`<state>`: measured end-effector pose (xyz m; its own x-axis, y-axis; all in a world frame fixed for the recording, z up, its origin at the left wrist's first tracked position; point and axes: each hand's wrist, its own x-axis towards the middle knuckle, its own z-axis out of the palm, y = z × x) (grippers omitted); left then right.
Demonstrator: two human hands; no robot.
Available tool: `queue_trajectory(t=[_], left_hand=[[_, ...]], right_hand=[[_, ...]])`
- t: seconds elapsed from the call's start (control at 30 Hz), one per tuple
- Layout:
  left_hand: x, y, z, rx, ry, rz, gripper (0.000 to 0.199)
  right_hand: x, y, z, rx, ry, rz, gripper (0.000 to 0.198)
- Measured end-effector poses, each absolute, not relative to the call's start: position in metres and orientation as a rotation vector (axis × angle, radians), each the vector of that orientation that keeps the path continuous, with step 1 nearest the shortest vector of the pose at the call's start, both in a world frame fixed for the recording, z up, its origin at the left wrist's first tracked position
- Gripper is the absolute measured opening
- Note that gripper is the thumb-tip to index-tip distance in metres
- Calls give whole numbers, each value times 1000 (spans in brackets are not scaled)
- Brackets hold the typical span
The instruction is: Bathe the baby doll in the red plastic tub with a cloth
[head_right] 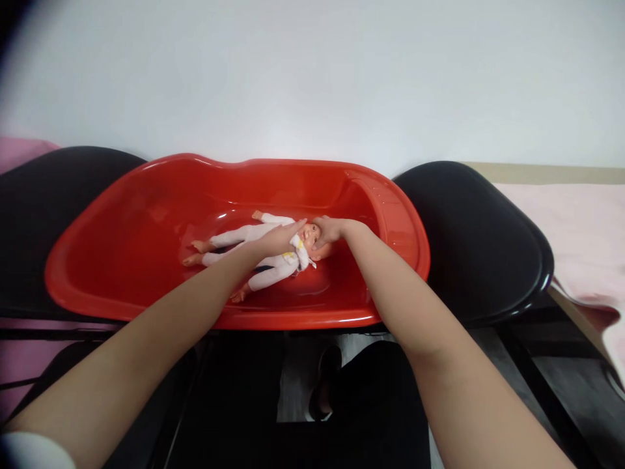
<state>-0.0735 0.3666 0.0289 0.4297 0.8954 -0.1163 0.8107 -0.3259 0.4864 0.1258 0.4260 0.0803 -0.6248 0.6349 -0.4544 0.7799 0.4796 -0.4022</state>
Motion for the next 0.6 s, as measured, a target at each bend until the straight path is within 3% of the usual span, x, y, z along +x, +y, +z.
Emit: queue_trajectory(t=[0.07, 0.13, 0.33, 0.6], left_hand=[[-71, 368, 26, 2274, 1370, 239, 107], [-67, 369, 24, 2281, 1342, 247, 115], [-61, 367, 25, 2271, 1294, 345, 112], [-57, 360, 43, 2119, 1336, 402, 93]], right_hand=[[126, 425, 82, 1210, 2476, -851, 95], [126, 425, 83, 1214, 2455, -833, 101], [127, 426, 81, 1224, 2446, -851, 106], [128, 424, 84, 1202, 2464, -934, 97]])
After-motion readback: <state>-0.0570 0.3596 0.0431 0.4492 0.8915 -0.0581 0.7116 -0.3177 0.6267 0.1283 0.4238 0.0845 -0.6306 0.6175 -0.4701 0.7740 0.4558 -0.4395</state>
